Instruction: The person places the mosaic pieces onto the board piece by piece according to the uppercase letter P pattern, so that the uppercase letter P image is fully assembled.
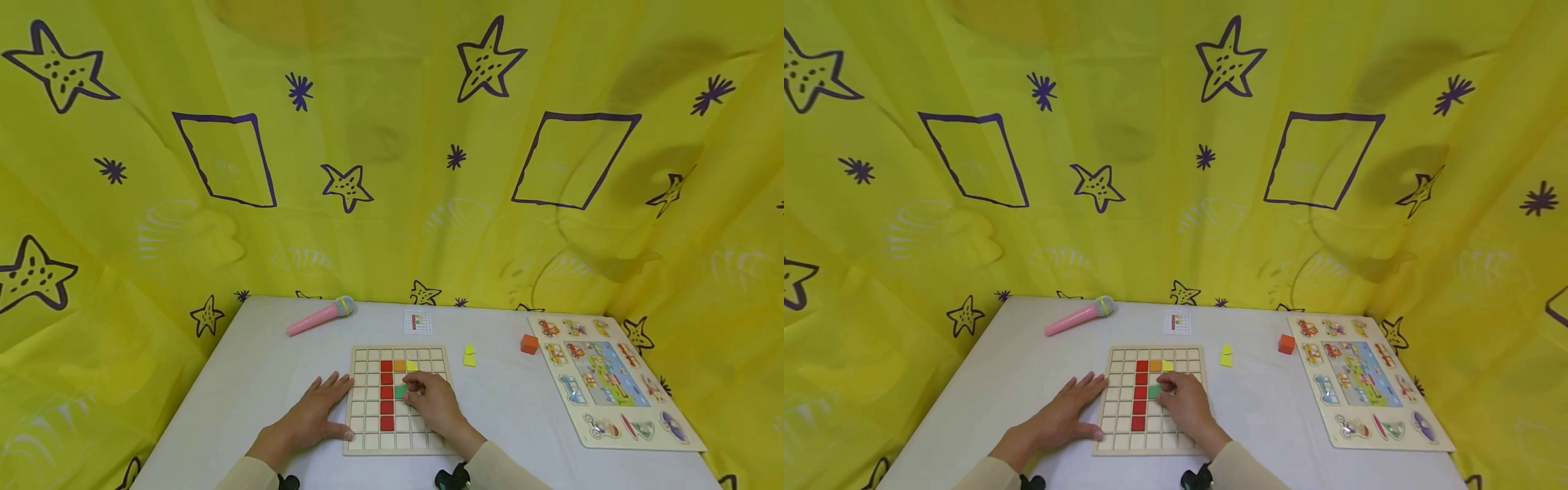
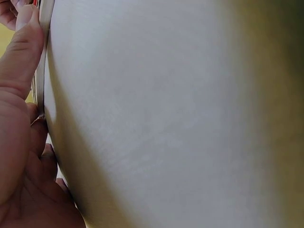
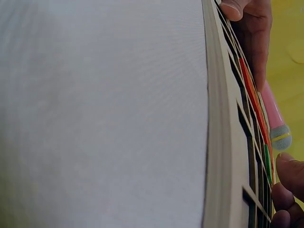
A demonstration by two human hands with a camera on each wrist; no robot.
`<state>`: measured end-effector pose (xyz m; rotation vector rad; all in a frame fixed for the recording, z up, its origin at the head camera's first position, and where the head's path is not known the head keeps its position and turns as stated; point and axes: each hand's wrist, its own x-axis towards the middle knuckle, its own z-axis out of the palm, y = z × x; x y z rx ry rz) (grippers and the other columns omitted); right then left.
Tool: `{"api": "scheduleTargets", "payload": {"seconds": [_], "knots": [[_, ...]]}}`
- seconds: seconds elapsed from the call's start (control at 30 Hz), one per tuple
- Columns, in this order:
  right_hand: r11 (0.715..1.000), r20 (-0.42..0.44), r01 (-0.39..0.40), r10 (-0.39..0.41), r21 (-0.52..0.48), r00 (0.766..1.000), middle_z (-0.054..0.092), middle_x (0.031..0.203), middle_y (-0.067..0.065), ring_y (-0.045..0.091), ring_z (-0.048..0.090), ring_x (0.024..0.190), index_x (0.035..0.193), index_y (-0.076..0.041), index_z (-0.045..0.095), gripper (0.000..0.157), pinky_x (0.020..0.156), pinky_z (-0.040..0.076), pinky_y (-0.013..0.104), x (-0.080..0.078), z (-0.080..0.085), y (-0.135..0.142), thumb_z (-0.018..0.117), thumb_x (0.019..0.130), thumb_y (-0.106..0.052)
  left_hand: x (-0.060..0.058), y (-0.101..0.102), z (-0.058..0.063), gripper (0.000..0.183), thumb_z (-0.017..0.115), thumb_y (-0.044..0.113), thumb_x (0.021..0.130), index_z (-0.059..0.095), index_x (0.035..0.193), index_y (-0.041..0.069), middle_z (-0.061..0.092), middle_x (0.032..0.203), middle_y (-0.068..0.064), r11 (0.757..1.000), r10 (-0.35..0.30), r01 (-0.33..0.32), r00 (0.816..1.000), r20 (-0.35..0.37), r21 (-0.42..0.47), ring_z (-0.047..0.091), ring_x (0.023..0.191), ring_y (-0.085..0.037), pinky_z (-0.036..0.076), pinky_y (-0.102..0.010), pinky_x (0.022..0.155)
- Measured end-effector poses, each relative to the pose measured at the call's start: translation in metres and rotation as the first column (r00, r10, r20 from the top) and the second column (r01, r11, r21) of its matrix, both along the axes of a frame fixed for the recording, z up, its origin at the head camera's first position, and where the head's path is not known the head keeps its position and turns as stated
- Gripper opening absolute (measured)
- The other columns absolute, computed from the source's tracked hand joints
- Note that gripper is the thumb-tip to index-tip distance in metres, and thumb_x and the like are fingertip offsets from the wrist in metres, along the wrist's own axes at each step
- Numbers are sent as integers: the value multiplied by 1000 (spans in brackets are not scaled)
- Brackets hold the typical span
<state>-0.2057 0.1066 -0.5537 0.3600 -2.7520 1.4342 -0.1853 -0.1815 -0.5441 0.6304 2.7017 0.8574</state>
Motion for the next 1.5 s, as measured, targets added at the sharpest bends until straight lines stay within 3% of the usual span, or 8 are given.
{"api": "scheduleTargets", "payload": {"seconds": [0.37, 0.8, 1.17, 1.5], "knots": [[992, 60, 28, -20, -124, 998, 64, 89, 2, 12, 53, 77, 110, -2, 75, 23, 65, 46, 19, -2, 11, 6, 81, 88, -4, 1, -1, 0, 108, 86, 53, 77, 40, 162, 3, 39, 168, -17, 1000, -6, 6, 1000, 2, 0, 24, 160, -44, 11, -65, 131], [990, 87, 88, -79, -109, 993, 65, 93, 3, 15, 53, 82, 115, -2, 75, 23, 65, 45, 20, -7, 18, 18, 79, 92, -5, 1, -1, 0, 108, 86, 53, 77, 40, 162, 4, 39, 169, -16, 1000, 2, -2, 1000, 12, 1, 24, 160, -42, 11, -64, 132], [978, 102, 195, -187, -74, 977, 67, 97, 3, 18, 55, 86, 117, -5, 75, 23, 67, 47, 22, -24, 22, 49, 78, 94, -7, 0, -1, -2, 109, 86, 55, 77, 40, 162, 6, 39, 169, -15, 1000, 6, -6, 1000, 10, -5, 24, 161, -41, 11, -63, 132], [968, 100, 247, -242, -48, 965, 71, 113, 12, 23, 56, 97, 124, -4, 74, 31, 78, 48, 27, -47, 20, 88, 77, 95, -13, 1, 0, -1, 108, 86, 54, 77, 40, 163, 6, 38, 170, -14, 1000, 15, -15, 999, 29, 0, 23, 161, -41, 11, -63, 132]]}}
